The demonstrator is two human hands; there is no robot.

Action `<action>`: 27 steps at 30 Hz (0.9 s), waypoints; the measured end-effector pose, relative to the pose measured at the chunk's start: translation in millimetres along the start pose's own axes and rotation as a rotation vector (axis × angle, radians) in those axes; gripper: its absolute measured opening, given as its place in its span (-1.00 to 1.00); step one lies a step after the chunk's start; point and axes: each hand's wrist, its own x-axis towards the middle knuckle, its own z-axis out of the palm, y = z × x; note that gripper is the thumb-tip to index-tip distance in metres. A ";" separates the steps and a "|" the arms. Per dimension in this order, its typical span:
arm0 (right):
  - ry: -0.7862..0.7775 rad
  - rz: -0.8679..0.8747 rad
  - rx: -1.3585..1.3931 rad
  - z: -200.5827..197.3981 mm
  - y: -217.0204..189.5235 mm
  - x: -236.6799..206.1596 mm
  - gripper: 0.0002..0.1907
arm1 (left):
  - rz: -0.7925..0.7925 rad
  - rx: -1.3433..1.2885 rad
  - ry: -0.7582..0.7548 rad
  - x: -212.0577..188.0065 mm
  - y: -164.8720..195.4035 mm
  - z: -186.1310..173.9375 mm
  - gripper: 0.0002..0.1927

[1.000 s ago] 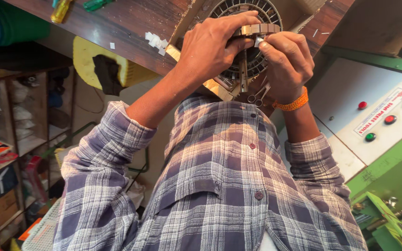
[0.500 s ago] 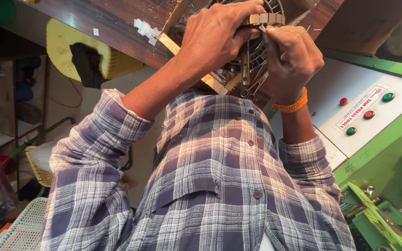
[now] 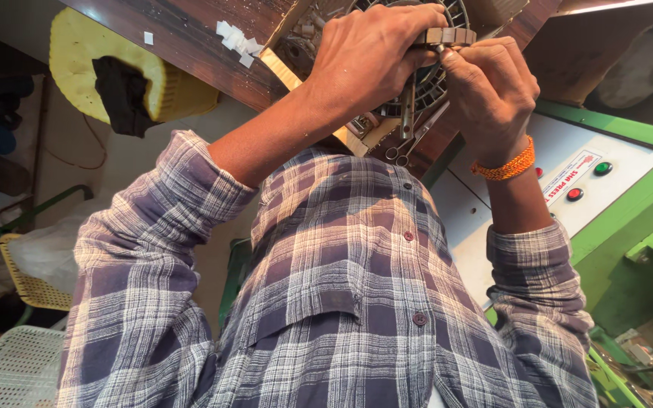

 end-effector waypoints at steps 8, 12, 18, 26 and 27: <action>0.068 0.033 -0.069 9.9 -10.9 0.1 -0.69 | 0.092 -0.010 0.100 -6.3 -7.8 6.8 -0.79; 0.080 0.002 -0.105 10.5 -17.5 0.6 -0.71 | 0.037 -0.005 0.045 -6.1 -7.5 6.0 -0.79; 0.085 0.029 -0.086 8.6 -21.4 4.5 -0.70 | 0.024 -0.040 0.010 -3.0 -5.8 2.1 -0.80; 0.047 -0.020 -0.106 2.2 -18.5 5.8 -0.69 | 0.017 -0.031 -0.006 -3.1 -4.9 1.9 -0.79; 0.043 -0.031 -0.108 1.1 -18.1 6.2 -0.69 | 0.024 -0.030 0.001 -2.7 -4.6 2.3 -0.79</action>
